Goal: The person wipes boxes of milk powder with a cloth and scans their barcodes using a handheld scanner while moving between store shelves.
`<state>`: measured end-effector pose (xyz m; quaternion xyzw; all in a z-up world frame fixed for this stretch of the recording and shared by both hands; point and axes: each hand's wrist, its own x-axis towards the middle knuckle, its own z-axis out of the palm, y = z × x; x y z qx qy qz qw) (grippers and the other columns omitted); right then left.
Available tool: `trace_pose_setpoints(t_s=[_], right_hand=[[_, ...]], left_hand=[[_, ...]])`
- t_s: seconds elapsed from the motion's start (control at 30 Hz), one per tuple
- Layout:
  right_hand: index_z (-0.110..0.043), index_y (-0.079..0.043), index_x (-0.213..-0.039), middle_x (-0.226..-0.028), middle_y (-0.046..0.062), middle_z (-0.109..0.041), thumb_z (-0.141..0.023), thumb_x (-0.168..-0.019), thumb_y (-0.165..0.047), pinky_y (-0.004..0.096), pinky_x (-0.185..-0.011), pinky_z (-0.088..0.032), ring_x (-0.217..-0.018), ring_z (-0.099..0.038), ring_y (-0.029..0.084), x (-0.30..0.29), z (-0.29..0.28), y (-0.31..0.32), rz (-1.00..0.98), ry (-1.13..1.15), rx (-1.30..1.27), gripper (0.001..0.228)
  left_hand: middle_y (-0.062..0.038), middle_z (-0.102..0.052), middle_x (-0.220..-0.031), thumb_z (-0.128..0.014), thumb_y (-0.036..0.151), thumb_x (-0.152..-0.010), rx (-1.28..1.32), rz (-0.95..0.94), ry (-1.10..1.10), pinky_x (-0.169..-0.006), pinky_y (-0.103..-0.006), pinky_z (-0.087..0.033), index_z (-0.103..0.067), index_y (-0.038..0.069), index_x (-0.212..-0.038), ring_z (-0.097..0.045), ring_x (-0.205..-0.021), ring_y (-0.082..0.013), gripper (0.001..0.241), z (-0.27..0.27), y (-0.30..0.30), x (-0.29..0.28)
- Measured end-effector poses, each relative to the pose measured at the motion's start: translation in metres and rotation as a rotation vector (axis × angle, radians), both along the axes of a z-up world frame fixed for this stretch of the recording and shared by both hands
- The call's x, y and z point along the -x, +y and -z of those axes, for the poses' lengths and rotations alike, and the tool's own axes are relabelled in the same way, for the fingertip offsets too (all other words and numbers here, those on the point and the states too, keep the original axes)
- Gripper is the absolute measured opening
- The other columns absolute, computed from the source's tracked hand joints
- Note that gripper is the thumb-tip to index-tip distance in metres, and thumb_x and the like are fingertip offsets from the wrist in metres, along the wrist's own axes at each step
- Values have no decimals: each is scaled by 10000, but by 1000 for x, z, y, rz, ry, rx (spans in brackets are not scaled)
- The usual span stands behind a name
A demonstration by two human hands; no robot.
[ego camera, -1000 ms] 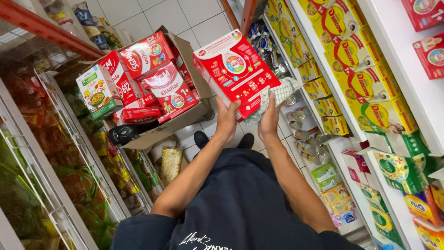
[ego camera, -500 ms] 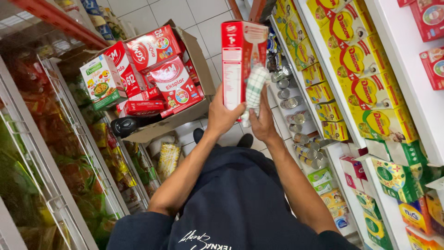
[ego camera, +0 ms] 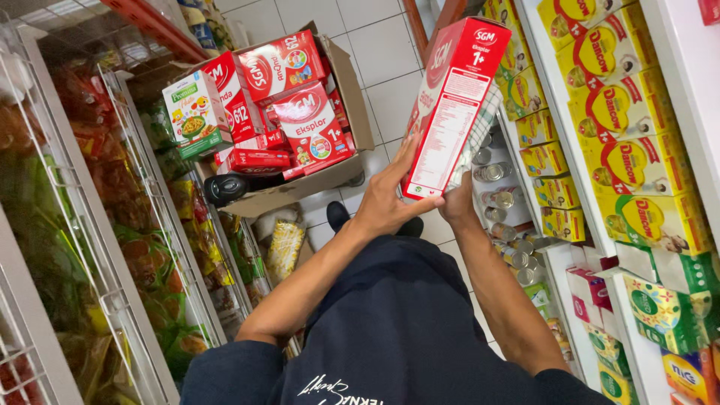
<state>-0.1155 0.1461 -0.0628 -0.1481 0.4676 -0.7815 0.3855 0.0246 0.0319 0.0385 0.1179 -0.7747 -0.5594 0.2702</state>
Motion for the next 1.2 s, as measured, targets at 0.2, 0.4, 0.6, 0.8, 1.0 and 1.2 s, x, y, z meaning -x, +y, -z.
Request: trace_pose_setpoints(t_s=[0.2,0.4,0.6,0.8,1.0,1.2], right_hand=[[-342,-14,-1576,-1445,112,-541,-478,-1119,-266,326,-1001,-496,-1259,-560,186,-18,-8,-6,-40,59,4,539],[-366,-13,-1566,-1321,103,-588,-544,-1050,-127,277,-855,-496,-1082,-581,151,-27,-7,-16,-133,72,50,557],[-446,17,-1479,-1308,111,-618,-517,-1053,-108,336,-968,-491,-1134,-604,178,-46,-10,-43,-241,69,-28,450],[-453,39,-1475,-1351,100,-624,-510,-1050,-82,319,-1089,-471,-1235,-594,172,-52,-19,-63,-364,269,-100,446],[-461,53,-1507,-1512,225,-496,-570,-968,34,381,-1162,-406,-1384,-509,313,-51,-25,-62,-419,735,-124,550],[-609,-10,-1382,-1478,281,-489,-632,-815,111,438,-1131,-464,-1329,-553,448,-28,-54,-84,-361,1367,-267,580]], left_hand=[[-267,-418,-1626,-866,265,-828,-85,-32,-75,-1182,-374,-463,-286,-19,-1611,-517,-1473,-314,1014,10,-13,-12],[-272,-456,-1594,-888,226,-818,34,-157,-75,-1212,-393,-423,-307,-29,-1603,-445,-1512,-357,1010,21,-16,-31],[-266,-464,-1590,-892,207,-827,35,-296,-87,-1186,-381,-451,-316,-22,-1596,-511,-1467,-329,988,25,-26,-62],[-257,-505,-1571,-855,194,-841,-87,-341,-103,-1090,-347,-519,-274,-7,-1614,-626,-1347,-236,988,35,-42,-80],[-254,-599,-1436,-832,240,-835,-258,-361,-241,-1101,-353,-499,-301,8,-1617,-610,-1296,-279,973,63,-41,-86],[-304,-416,-1594,-856,217,-866,-139,-369,-149,-1221,-383,-368,-309,-47,-1580,-356,-1540,-345,937,86,-38,-86]])
